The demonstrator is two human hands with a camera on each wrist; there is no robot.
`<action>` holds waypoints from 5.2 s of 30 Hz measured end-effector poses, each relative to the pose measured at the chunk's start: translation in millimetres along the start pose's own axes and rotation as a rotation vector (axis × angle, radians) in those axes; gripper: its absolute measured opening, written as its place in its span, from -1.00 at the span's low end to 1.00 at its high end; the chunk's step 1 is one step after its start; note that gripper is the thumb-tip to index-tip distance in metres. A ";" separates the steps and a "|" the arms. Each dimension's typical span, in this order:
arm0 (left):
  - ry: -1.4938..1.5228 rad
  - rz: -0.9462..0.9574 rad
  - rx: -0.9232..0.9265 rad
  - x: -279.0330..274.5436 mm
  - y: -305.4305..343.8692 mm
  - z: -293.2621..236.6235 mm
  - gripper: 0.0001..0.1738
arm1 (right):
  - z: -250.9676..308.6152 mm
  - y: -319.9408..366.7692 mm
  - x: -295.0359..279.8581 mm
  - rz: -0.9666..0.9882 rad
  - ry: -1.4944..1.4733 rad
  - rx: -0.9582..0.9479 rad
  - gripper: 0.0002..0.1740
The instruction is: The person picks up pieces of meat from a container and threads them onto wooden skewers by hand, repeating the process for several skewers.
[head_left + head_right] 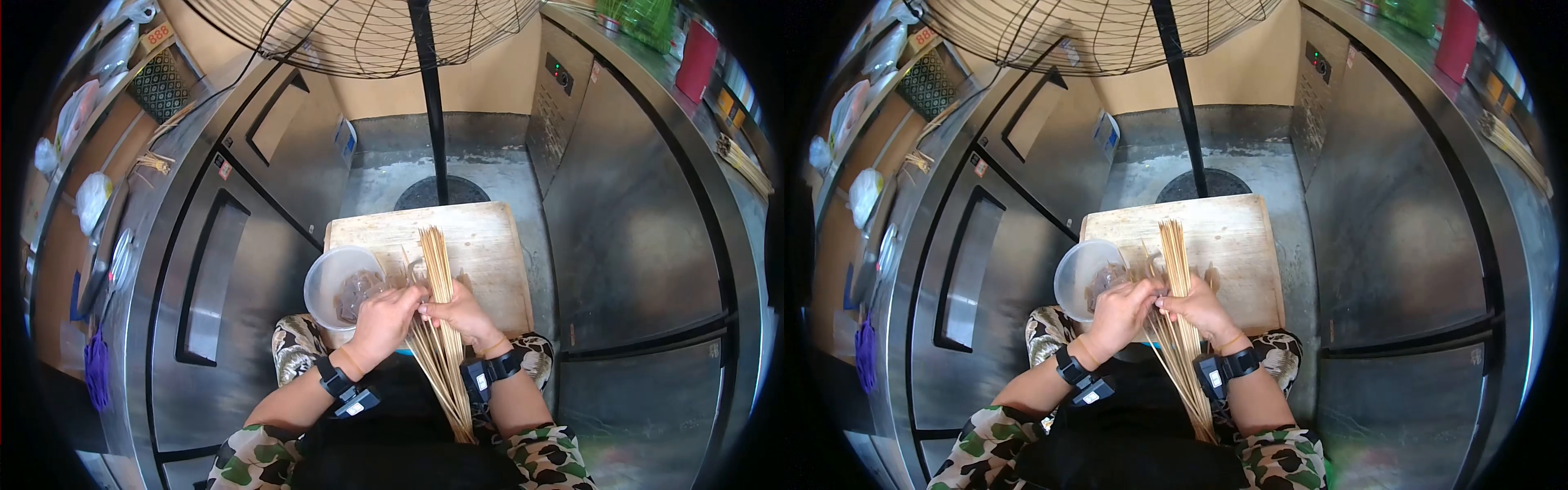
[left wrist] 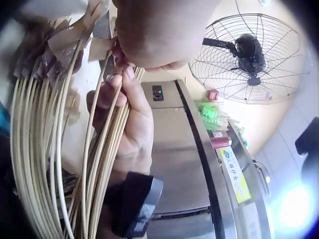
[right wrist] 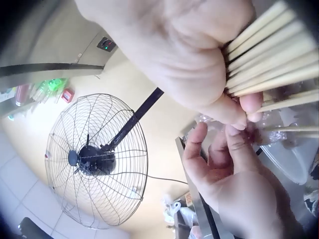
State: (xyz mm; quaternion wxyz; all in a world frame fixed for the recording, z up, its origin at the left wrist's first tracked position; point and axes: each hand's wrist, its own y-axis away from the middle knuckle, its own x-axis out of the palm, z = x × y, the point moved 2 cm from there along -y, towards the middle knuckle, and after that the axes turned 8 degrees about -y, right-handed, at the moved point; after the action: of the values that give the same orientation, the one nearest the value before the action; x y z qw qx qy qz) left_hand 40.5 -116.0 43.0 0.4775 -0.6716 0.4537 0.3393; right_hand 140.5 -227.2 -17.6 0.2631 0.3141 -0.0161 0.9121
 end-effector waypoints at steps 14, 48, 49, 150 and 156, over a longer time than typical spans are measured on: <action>0.229 0.190 0.020 19.7 48.5 -14.5 -0.54 | -34.5 -2.2 -36.1 -0.198 0.176 0.011 -0.51; 0.167 0.218 0.297 59.8 49.2 7.6 -0.71 | -23.8 -3.0 -22.4 0.024 -0.412 0.320 -0.78; 0.193 0.174 0.315 48.8 47.4 9.6 -0.72 | -19.9 -3.5 -18.3 0.016 -0.381 0.254 -0.78; 1.429 -0.025 -0.770 8.9 -40.8 75.0 -0.70 | -6.3 -4.7 1.0 0.113 -0.113 0.151 -0.88; 1.378 -0.125 -0.804 10.9 -46.2 76.9 -0.78 | -7.9 -5.9 -0.6 0.114 -0.101 0.148 -0.88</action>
State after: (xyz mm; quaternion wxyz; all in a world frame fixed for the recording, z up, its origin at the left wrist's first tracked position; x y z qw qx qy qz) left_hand 85.9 -39.9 24.6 -0.1708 -0.8750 0.4511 -0.0416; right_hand 139.3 -220.9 -25.1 0.1858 0.3767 0.0201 0.9073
